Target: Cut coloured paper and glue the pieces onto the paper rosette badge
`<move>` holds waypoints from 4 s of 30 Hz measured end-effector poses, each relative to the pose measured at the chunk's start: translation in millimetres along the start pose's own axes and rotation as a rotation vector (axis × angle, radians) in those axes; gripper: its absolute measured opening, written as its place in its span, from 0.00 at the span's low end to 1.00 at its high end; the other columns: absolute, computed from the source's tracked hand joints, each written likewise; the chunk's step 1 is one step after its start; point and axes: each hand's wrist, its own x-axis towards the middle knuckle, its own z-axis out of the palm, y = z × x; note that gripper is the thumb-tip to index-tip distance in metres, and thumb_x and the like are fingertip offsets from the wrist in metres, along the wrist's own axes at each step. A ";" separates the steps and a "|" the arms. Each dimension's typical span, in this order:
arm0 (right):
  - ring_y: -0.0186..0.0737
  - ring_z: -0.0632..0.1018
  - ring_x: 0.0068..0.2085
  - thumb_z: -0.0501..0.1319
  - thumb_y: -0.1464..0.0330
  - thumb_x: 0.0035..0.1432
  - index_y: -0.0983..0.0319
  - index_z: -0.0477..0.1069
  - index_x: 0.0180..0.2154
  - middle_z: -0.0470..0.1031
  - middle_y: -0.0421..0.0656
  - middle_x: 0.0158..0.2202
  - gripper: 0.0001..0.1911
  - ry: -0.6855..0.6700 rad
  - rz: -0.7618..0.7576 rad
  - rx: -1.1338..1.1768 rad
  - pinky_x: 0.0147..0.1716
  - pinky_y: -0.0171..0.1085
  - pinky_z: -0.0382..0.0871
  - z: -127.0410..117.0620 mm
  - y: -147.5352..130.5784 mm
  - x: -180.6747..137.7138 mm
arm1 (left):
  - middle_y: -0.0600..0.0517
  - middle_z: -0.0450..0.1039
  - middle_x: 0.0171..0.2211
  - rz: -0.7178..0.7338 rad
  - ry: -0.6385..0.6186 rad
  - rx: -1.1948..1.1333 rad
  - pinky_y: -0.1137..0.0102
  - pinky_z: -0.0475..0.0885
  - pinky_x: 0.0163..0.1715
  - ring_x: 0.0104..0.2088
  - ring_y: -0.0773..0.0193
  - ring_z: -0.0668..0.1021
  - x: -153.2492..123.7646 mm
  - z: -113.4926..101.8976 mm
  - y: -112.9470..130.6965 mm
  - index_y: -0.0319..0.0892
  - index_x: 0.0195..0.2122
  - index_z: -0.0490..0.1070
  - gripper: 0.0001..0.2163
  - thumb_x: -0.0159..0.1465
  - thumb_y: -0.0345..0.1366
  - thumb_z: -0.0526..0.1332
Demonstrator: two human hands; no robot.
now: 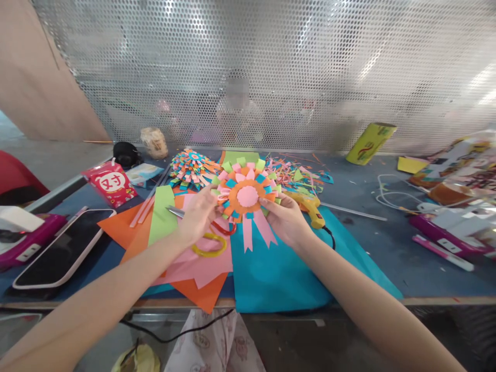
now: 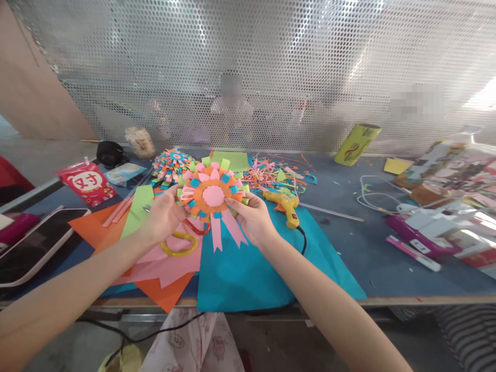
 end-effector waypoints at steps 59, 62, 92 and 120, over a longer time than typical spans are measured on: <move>0.37 0.78 0.26 0.60 0.65 0.52 0.61 0.77 0.30 0.79 0.43 0.27 0.08 -0.128 -0.303 -1.111 0.25 0.36 0.72 -34.7 -45.3 4.2 | 0.56 0.69 0.26 0.080 0.114 0.275 0.74 0.69 0.25 0.24 0.70 0.72 4.0 -15.0 -7.4 0.41 0.31 0.69 0.13 0.50 0.41 0.69; 0.44 0.79 0.42 0.55 0.69 0.57 0.60 0.77 0.35 0.80 0.46 0.38 0.12 -0.181 -0.597 -1.531 0.42 0.41 0.72 -41.2 -39.2 7.3 | 0.56 0.70 0.27 0.085 0.113 0.318 0.75 0.68 0.24 0.24 0.71 0.72 2.8 -15.0 -4.5 0.41 0.31 0.69 0.12 0.51 0.41 0.68; 0.41 0.81 0.36 0.73 0.66 0.37 0.59 0.68 0.32 0.80 0.41 0.35 0.19 -0.063 0.040 -0.368 0.34 0.40 0.77 -39.8 -46.7 10.4 | 0.59 0.69 0.22 0.079 0.160 0.194 0.77 0.65 0.18 0.18 0.74 0.68 4.7 -15.3 -1.0 0.41 0.30 0.69 0.12 0.49 0.39 0.69; 0.40 0.81 0.33 0.74 0.65 0.35 0.61 0.78 0.27 0.81 0.42 0.29 0.13 -0.018 -0.003 -0.426 0.40 0.42 0.78 -41.0 -40.0 12.8 | 0.58 0.65 0.18 -0.247 0.025 0.369 0.73 0.66 0.14 0.16 0.68 0.70 3.5 -12.3 6.7 0.41 0.34 0.69 0.16 0.46 0.40 0.70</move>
